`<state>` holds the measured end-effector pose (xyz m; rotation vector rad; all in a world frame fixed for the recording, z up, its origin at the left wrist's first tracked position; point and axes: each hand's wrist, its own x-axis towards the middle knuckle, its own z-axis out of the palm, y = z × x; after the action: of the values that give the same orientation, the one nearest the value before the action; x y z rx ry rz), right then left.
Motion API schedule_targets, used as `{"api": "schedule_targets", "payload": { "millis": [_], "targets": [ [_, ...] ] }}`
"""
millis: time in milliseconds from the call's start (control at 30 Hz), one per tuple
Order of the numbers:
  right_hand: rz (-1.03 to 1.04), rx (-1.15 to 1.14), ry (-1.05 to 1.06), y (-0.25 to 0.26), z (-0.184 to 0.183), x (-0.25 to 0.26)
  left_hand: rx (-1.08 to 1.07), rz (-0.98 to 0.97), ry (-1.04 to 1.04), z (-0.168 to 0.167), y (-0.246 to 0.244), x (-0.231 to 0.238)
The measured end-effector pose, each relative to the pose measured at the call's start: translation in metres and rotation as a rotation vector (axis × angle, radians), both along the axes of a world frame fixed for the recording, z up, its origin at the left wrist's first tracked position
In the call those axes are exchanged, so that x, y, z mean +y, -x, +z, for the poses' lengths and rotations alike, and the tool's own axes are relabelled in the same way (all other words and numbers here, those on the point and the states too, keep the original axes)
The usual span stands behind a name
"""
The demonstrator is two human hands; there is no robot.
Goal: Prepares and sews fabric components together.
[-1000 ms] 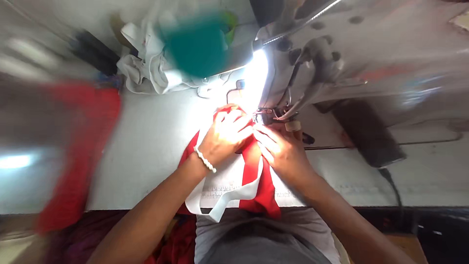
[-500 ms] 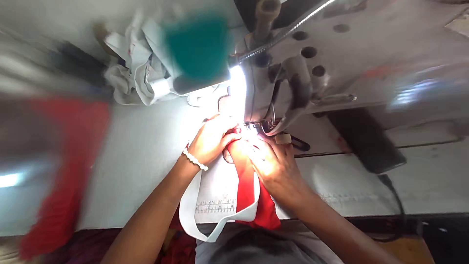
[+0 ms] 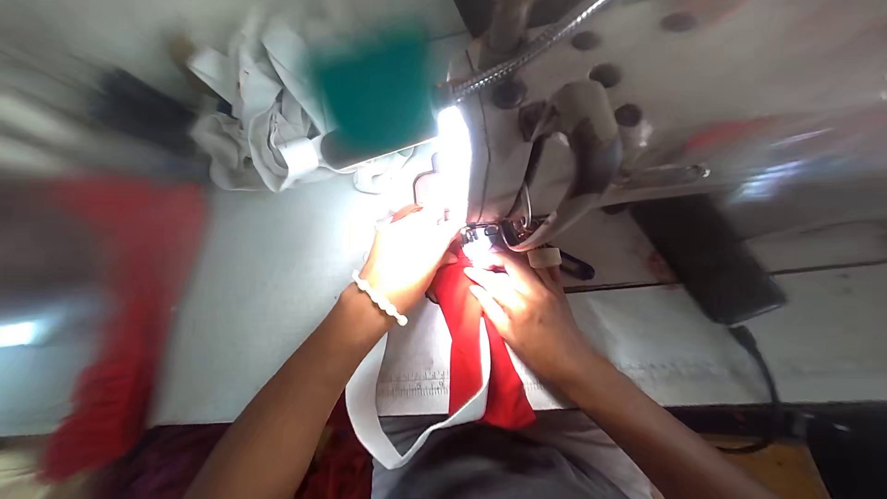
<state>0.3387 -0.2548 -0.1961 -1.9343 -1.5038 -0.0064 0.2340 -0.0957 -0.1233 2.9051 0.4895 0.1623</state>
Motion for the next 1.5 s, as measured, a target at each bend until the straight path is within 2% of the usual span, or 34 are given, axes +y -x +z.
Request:
{"api": "schedule_targets", "payload": {
  "millis": [100,167,300,367,433,633,800,900,1067,1200,1333,1500],
  "targets": [
    [-0.013,0.06,0.034,0.002,0.008,0.008,-0.002,0.031,-0.013,0.004,0.0,-0.009],
    [-0.06,0.102,0.055,0.004,0.015,0.015,0.01,-0.04,0.003,0.003,0.002,-0.006],
    [-0.142,0.227,0.133,0.011,0.021,0.023,-0.094,-0.137,0.034,-0.022,0.018,0.006],
    [-0.126,0.321,0.161,0.018,0.021,0.023,-0.146,-0.143,0.085,-0.033,0.026,0.011],
    [-0.1,0.317,0.135,0.023,0.02,0.025,-0.17,-0.173,0.121,-0.035,0.03,0.016],
    [-0.059,0.078,-0.01,0.036,0.014,0.023,-0.026,-0.323,0.089,-0.004,0.019,0.03],
    [-0.106,0.161,-0.038,0.036,0.023,0.021,0.17,-0.331,0.228,0.018,0.006,0.038],
    [-0.101,0.16,-0.123,0.036,0.023,0.02,0.252,-0.351,0.311,0.025,0.005,0.04],
    [-0.069,0.192,-0.189,0.038,0.022,0.017,0.157,-0.415,0.455,0.022,0.007,0.052],
    [-0.129,0.407,-0.096,0.034,0.028,0.013,0.123,-0.323,0.618,0.028,0.012,0.048],
    [-0.113,0.582,-0.023,0.029,0.033,0.014,0.127,-0.274,0.663,0.031,0.014,0.043],
    [-0.076,0.527,0.002,0.028,0.037,0.013,0.112,-0.25,0.703,0.039,0.015,0.038]
  ]
}}
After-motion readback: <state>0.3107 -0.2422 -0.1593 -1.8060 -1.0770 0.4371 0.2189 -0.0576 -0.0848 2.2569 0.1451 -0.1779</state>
